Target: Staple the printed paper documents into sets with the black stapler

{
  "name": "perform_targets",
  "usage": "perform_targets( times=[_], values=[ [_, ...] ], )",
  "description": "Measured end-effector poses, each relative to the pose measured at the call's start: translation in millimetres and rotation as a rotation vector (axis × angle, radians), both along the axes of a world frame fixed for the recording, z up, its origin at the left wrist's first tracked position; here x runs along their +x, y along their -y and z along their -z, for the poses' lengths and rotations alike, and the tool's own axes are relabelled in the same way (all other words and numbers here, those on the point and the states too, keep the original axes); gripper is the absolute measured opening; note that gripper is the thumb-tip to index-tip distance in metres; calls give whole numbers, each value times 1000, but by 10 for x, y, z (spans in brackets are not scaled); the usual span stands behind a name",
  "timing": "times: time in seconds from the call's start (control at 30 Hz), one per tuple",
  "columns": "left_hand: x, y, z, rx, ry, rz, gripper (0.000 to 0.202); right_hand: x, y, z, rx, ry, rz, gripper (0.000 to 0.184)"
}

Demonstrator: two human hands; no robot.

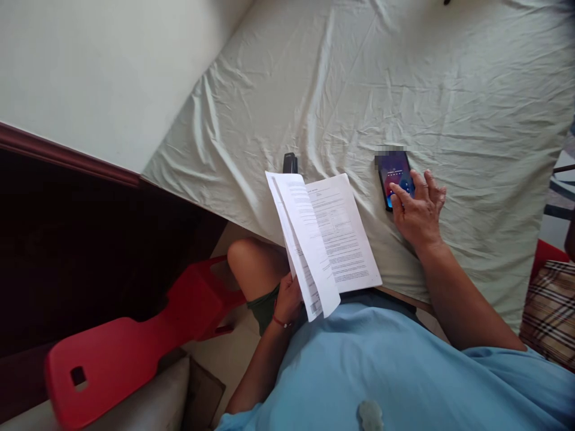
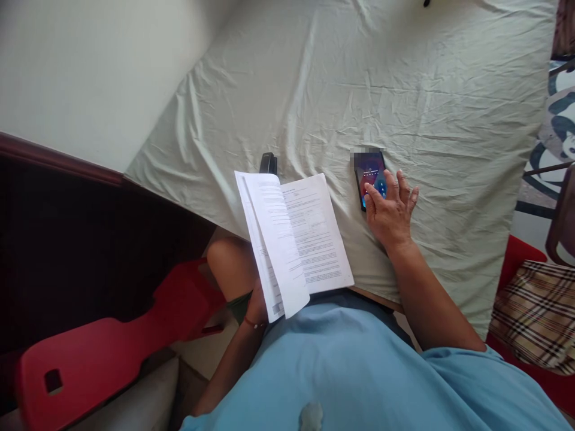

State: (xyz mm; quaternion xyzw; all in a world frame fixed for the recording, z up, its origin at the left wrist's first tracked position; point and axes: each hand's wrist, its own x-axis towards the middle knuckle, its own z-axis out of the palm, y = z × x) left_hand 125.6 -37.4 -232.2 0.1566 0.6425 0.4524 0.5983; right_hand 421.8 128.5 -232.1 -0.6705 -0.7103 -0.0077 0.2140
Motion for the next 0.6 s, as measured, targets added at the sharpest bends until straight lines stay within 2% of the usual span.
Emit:
perform_targets(
  times=[0.23,0.37,0.5,0.6],
  values=[
    [-38,42,95,2,-43,32,54,-5,-6,9,-6,-2,5,37],
    [-51,42,73,2,-57,36,65,4,-12,-69,37,-44,13,38],
    [-96,58,21,33,-87,64,65,-80,136,-376,151,-250,-71,39],
    [-134,86,-2,60,-141,102,64,-228,358,-697,227,-419,-248,36]
  ],
)
